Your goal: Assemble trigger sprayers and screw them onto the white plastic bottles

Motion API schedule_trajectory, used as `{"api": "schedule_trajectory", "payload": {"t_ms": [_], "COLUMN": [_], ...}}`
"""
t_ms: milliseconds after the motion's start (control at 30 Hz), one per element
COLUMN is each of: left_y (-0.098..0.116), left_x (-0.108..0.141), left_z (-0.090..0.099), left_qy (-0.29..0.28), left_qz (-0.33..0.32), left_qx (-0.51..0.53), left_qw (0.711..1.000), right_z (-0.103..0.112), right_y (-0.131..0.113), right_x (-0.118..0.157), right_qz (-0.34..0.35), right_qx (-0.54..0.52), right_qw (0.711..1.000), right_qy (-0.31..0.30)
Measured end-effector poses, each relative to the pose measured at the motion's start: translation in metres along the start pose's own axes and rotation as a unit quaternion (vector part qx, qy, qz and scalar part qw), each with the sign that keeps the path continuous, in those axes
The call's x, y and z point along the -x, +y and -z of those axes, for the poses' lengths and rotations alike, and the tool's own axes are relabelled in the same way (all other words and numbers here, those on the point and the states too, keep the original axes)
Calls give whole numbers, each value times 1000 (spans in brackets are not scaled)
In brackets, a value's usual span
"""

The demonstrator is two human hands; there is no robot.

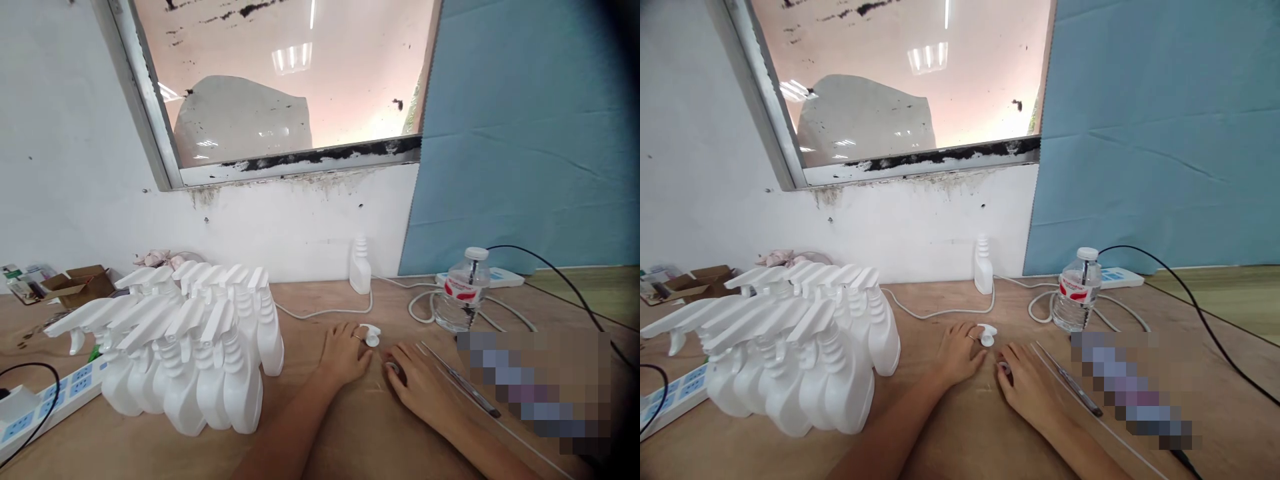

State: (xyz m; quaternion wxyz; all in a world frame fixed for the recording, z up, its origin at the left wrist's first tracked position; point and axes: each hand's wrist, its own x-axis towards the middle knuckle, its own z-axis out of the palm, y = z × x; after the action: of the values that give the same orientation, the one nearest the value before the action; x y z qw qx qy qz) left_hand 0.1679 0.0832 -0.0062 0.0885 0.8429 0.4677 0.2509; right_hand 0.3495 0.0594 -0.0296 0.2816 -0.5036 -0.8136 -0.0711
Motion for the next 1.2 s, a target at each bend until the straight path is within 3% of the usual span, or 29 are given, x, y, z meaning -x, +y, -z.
{"api": "schedule_trajectory", "payload": {"t_ms": [133, 400, 533, 667, 733, 800, 933, 1067, 1200], "left_y": [1, -2, -8, -9, -8, -6, -5, -7, -6], "left_x": [20, 79, 87, 82, 82, 87, 104, 113, 112], "left_z": [13, 28, 31, 28, 29, 31, 39, 44, 44], "left_qy": [11, 36, 54, 54, 42, 23, -1, -3, -12], "left_qz": [45, 18, 46, 67, 74, 72, 47, 41, 28], "left_qx": [-35, 29, 80, 80, 58, 30, -1, -17, -15], "left_qw": [998, 999, 994, 993, 995, 997, 999, 999, 999], "right_z": [-3, 5, 3, 1, 1, 3, 6, 6, 5], "right_y": [-4, 4, 3, -19, -33, -44, -59, -65, -67], "right_x": [5, 2, -2, -2, 0, 3, 9, 11, 7], "right_qz": [-28, -57, -94, -117, -77, 5, 169, 198, 206], "right_qx": [-15, -137, -206, -275, -284, -279, -235, -209, -221], "right_qw": [999, 987, 972, 954, 956, 959, 957, 958, 952], "right_qy": [-25, -54, -57, -19, 16, 42, 26, 7, 38]}}
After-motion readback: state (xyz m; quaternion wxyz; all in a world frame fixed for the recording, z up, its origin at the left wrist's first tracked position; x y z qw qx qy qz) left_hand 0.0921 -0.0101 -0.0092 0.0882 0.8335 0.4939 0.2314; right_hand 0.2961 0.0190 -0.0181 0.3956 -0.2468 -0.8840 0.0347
